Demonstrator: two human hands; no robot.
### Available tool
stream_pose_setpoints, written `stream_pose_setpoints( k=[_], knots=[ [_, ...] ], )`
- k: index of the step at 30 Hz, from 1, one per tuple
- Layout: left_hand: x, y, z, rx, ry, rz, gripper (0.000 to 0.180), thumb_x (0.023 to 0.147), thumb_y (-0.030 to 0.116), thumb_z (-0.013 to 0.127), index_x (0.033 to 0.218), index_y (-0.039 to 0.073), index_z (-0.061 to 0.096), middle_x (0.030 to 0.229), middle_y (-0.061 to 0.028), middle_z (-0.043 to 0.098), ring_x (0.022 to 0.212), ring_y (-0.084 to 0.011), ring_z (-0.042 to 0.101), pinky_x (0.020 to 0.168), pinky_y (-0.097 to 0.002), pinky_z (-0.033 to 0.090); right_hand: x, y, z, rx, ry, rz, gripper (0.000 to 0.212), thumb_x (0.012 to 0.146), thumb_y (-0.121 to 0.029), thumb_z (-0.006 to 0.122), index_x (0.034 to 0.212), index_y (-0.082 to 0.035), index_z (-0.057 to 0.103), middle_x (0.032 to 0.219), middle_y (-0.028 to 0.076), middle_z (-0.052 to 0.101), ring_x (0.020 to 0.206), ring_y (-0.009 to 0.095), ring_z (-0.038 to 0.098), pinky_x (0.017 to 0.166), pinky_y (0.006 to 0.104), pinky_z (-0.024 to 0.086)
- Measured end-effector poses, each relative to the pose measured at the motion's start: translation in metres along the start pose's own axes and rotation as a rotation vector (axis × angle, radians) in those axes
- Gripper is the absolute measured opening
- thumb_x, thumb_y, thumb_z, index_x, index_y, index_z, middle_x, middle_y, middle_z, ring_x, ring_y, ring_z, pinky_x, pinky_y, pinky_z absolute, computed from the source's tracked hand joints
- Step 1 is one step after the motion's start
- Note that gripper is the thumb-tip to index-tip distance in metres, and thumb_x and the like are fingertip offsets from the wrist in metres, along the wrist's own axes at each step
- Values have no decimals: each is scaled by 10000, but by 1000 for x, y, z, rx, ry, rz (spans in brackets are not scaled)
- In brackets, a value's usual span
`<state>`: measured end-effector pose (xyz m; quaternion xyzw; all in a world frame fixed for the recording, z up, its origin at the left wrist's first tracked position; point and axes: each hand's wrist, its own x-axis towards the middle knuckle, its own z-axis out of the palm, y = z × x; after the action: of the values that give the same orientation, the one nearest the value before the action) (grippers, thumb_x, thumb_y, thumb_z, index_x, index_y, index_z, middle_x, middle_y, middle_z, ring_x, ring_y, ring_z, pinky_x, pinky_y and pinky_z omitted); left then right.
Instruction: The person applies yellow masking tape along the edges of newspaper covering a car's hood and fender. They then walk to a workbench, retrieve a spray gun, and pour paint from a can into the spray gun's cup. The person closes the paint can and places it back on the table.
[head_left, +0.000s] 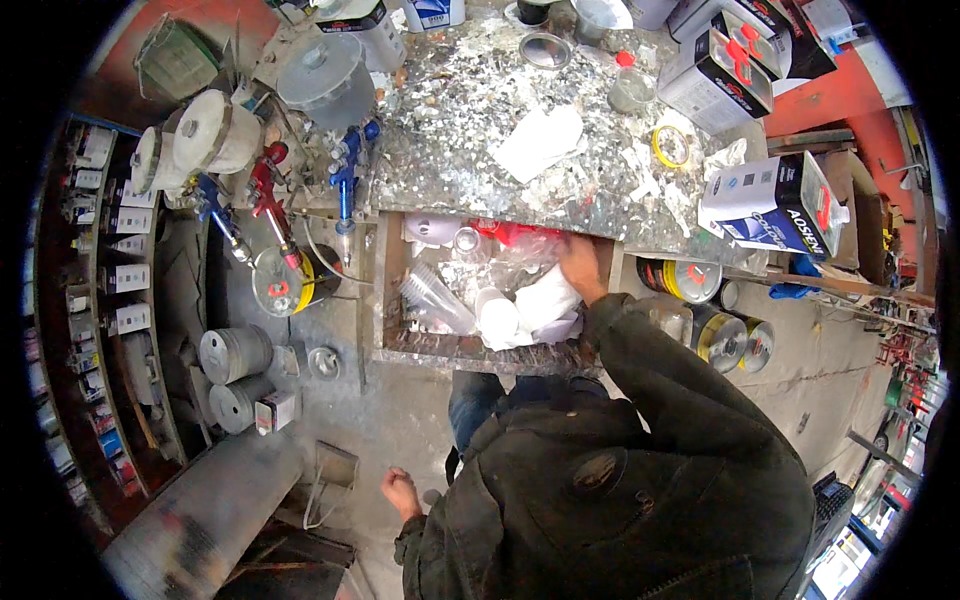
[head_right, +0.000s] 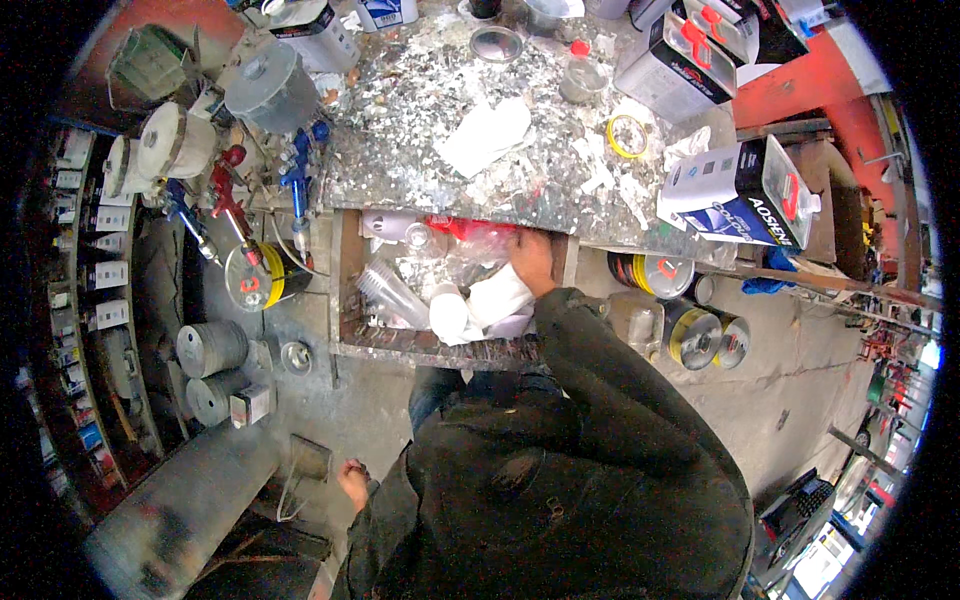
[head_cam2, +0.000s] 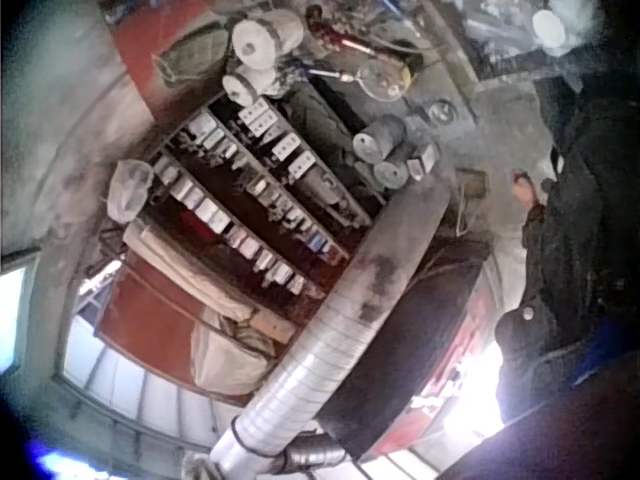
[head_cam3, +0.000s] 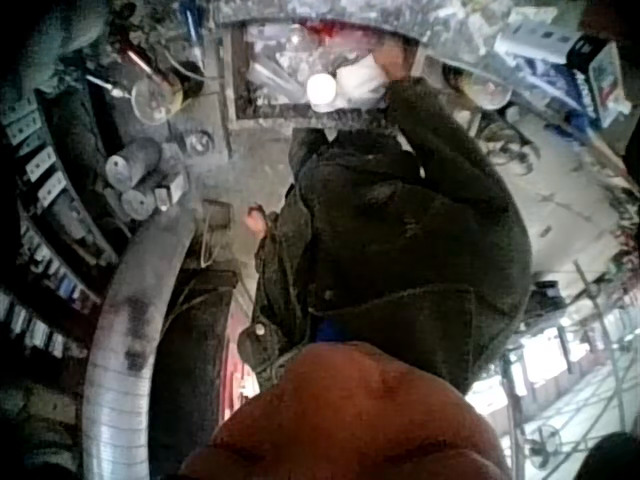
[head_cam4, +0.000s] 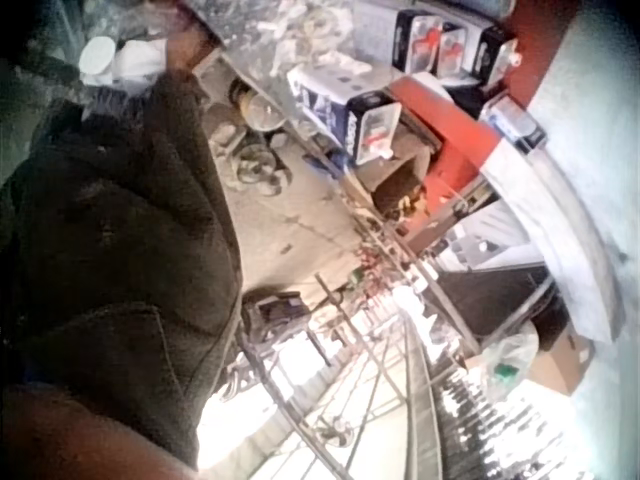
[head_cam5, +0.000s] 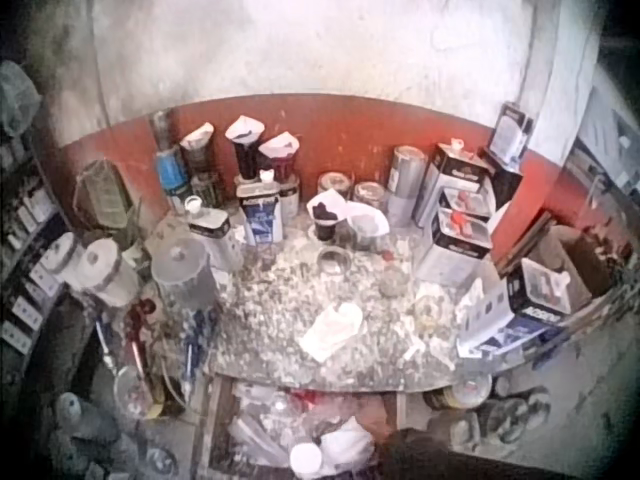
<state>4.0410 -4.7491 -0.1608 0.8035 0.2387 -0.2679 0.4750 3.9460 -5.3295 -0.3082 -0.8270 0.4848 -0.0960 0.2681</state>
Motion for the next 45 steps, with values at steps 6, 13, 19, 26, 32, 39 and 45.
stream_pose_setpoints(
  k=[6, 13, 19, 26, 32, 39, 45],
  knots=[
    [-36, -5, 22, -46, 56, 92, 165, 691, -49, 390, 617, 60, 489, 552, -7, 453, 457, -91, 372, 423, -259, 251, -40, -36, -1, -355, -496, -417, 226, 860, -291, 511, 854, -183, 710, 863, 137, 691, 798, 310, 663, 732, 595, 419],
    [-38, -31, 26, 6, -17, 97, 194, 666, -62, 370, 601, 49, 516, 527, -18, 461, 459, -106, 390, 428, -267, 254, -15, -2, 17, -16, -110, 238, 256, 875, -266, 500, 1009, -206, 709, 956, 142, 690, 864, 380, 651, 756, 508, 496],
    [-35, -13, 16, 17, 124, -80, 159, 826, -31, 460, 709, 12, 560, 616, -47, 490, 500, -133, 414, 465, -304, 292, 7, -20, 8, -91, -134, 332, 312, 878, -309, 533, 1011, -68, 679, 971, 233, 667, 879, 435, 641, 794, 503, 516],
    [-31, 8, 21, 20, 80, -70, 216, 818, -54, 412, 653, 58, 494, 560, -27, 427, 468, -140, 378, 440, -297, 236, 45, 18, 64, 39, 122, 2, 488, 871, -363, 549, 1282, -101, 574, 1385, 182, 487, 1282, 407, 418, 1117, 467, 261],
    [-49, -10, 17, 93, 106, -15, 205, 810, -32, 402, 653, 59, 498, 554, -24, 421, 461, -135, 364, 430, -301, 235, 38, -13, 58, -241, 7, 65, 550, 906, -375, 499, 1384, -105, 460, 1361, 189, 503, 1240, 364, 491, 1026, 473, 394],
    [-44, -6, 23, 90, 38, -20, 213, 820, -16, 397, 658, 59, 514, 546, -28, 437, 457, -132, 387, 421, -289, 259, 21, -15, 48, 1006, -368, 859, 300, 924, -163, 522, 1210, -77, 547, 956, 122, 677, 843, 236, 670, 649, 359, 525],
    [-27, -19, 21, 157, 10, 15, 229, 793, -28, 367, 633, 80, 492, 533, -36, 458, 431, -135, 403, 401, -283, 270, 17, 1, 45, 1460, -258, 765, 216, 930, -99, 518, 1138, -83, 573, 965, 85, 661, 730, 180, 662, 534, 287, 484]
  ],
)
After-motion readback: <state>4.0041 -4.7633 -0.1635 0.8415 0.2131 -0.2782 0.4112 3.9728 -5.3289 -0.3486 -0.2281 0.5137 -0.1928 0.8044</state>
